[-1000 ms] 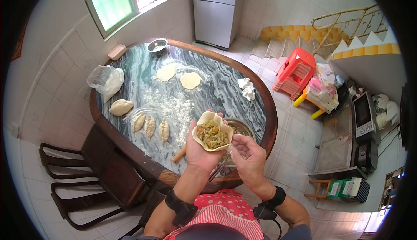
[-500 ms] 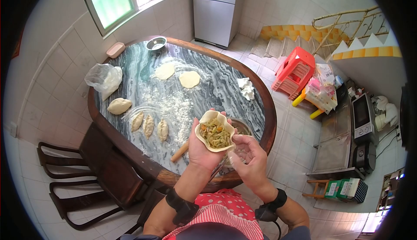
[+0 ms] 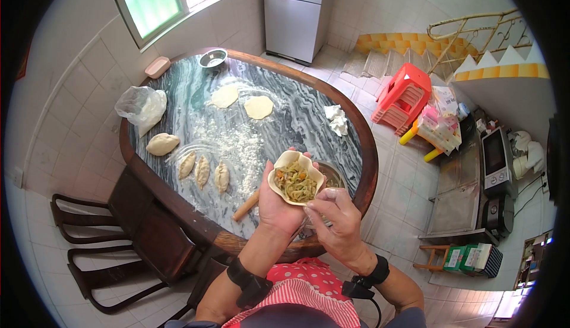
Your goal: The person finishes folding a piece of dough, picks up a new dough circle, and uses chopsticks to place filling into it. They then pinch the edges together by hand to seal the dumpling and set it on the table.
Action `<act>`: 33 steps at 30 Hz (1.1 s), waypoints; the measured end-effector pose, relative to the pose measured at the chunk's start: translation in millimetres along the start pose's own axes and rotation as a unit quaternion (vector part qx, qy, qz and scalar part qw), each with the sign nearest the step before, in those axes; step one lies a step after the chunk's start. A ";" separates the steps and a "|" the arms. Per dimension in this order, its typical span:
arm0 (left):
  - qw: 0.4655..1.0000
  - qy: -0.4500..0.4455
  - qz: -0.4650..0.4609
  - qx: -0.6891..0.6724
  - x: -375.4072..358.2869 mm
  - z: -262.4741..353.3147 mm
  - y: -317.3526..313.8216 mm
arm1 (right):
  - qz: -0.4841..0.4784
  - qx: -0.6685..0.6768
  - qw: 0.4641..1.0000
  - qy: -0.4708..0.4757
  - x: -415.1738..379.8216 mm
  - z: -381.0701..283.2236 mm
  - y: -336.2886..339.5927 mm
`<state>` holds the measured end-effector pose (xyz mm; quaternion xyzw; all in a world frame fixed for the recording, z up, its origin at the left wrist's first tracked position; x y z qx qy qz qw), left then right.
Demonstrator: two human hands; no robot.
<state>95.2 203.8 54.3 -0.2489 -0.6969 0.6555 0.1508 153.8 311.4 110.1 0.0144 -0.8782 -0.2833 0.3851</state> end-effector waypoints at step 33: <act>0.995 -0.051 0.079 0.037 -0.4 12.3 2.0 | 0.076 0.169 0.967 -0.175 2.7 15.1 1.7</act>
Point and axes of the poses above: each hand's wrist, its own x-axis towards the middle knuckle, its own y-axis out of the back of the hand, z = x × y, the point moved 4 cm from there along x, towards the middle knuckle, and after that the axes turned 12 degrees about y, right-handed, at the moved point
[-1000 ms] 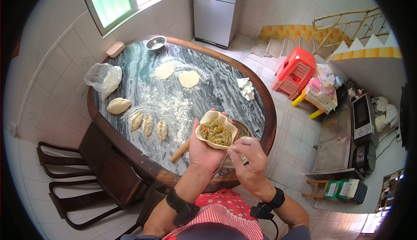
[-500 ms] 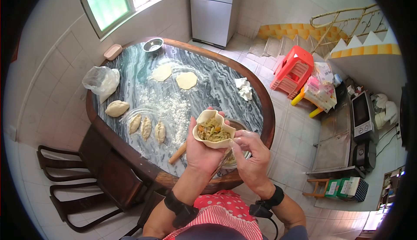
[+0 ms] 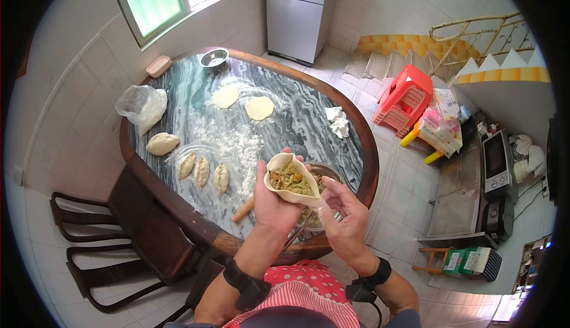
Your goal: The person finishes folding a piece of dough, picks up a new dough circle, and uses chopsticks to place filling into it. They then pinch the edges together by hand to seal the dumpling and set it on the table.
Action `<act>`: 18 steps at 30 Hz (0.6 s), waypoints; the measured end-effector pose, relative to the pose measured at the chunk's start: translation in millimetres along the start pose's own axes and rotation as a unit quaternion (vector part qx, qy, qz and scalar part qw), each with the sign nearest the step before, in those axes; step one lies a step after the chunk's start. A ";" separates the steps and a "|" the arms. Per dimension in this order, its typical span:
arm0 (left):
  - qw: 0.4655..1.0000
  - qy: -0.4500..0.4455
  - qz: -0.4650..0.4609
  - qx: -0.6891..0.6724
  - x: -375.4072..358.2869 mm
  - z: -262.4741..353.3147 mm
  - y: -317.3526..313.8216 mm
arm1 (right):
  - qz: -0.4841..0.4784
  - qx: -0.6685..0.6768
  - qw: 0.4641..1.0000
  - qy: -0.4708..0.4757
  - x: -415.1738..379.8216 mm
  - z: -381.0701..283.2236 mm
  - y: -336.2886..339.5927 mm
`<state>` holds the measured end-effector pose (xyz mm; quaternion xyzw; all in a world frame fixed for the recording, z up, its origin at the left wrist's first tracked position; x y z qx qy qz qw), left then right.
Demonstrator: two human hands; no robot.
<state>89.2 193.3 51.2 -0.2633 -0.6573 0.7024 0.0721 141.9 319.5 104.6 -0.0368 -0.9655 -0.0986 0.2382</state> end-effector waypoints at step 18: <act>1.000 0.016 -0.003 0.008 -2.7 1.8 -3.3 | -0.030 -0.067 0.996 0.050 -1.8 13.6 -13.3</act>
Point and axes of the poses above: each hand's wrist, its own x-axis towards the middle knuckle, its own y-axis out of the back of the hand, z = x × y, the point moved 4 cm from there along x, towards the middle knuckle, and after that the axes turned 12 degrees about y, right-handed, at the moved point
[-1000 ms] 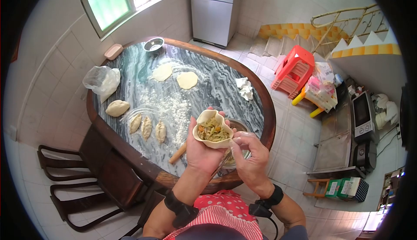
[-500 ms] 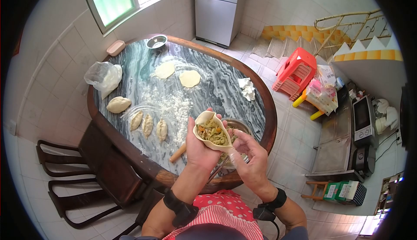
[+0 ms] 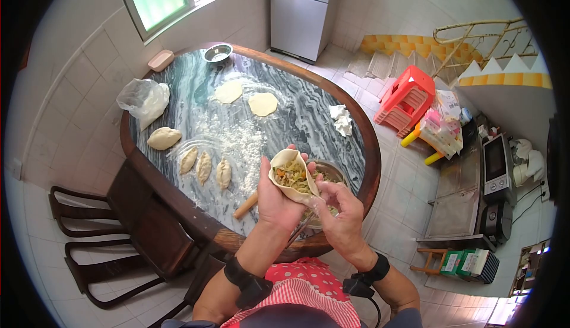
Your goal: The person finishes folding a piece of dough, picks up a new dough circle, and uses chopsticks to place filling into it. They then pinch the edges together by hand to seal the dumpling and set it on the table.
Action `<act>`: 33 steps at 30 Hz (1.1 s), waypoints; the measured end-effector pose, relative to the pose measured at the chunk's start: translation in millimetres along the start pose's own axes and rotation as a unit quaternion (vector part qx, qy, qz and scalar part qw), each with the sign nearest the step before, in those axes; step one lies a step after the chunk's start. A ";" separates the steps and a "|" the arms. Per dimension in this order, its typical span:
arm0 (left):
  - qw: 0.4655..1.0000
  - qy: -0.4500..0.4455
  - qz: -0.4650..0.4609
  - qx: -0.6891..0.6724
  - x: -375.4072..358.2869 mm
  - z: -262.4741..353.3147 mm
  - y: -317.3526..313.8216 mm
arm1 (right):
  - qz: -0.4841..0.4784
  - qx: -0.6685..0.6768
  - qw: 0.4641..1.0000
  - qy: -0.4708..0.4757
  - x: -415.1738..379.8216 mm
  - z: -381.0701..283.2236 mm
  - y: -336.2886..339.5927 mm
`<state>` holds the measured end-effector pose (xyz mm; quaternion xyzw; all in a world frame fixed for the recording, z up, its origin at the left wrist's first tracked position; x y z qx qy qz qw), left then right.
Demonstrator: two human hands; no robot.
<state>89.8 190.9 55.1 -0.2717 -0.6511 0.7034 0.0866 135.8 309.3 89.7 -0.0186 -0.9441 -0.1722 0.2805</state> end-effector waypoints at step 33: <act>0.999 0.014 -0.045 -0.011 5.9 -4.6 0.6 | -0.072 -0.190 0.957 0.209 28.9 -33.6 1.2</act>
Point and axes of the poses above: each hand's wrist, its own x-axis towards the middle knuckle, its own y-axis out of the back of the hand, z = x × y, the point moved 4 cm from there along x, towards the middle knuckle, and after that the axes turned 12 degrees about y, right-handed, at the moved point
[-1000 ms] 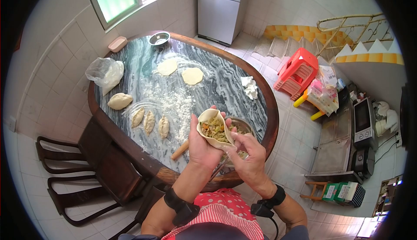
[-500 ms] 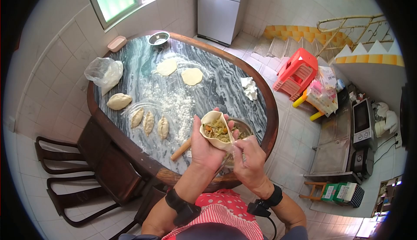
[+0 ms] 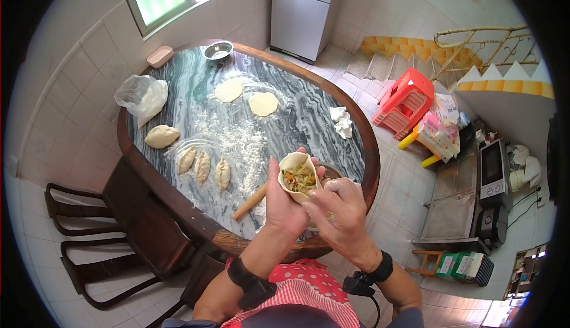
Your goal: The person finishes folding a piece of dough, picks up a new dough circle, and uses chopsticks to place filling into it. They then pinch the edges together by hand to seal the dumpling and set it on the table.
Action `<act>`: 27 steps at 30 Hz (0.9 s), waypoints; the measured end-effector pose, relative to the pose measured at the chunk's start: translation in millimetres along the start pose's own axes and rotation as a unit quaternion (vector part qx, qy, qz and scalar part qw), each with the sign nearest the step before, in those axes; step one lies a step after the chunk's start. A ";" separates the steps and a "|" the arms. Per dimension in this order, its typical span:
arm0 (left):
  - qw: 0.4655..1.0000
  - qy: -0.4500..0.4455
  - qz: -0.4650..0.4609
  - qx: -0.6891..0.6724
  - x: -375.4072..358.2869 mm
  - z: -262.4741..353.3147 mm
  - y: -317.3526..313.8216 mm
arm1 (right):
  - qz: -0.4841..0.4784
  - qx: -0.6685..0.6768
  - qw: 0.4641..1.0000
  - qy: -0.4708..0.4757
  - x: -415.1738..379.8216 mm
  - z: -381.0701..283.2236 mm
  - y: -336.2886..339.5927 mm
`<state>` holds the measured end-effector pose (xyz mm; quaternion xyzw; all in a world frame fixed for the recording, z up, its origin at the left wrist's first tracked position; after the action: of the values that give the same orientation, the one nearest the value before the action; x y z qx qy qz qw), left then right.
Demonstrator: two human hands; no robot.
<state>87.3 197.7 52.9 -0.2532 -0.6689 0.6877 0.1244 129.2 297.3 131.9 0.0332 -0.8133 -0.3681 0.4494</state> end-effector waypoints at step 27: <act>0.996 -0.072 0.046 0.022 -2.6 8.8 -17.2 | -0.021 -0.015 0.995 -0.101 16.1 10.2 -1.2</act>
<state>82.1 190.0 70.0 -0.2307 -0.6485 0.7237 0.0500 111.6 296.1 139.2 0.0064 -0.8479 -0.3914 0.3574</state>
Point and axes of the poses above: each hand's wrist, its own x-axis towards the middle knuckle, its own y-axis out of the back of the hand, z = x × y, the point moved 4 cm from there along x, towards the middle knuckle, and after that the axes turned 12 degrees about y, right-handed, at the moved point
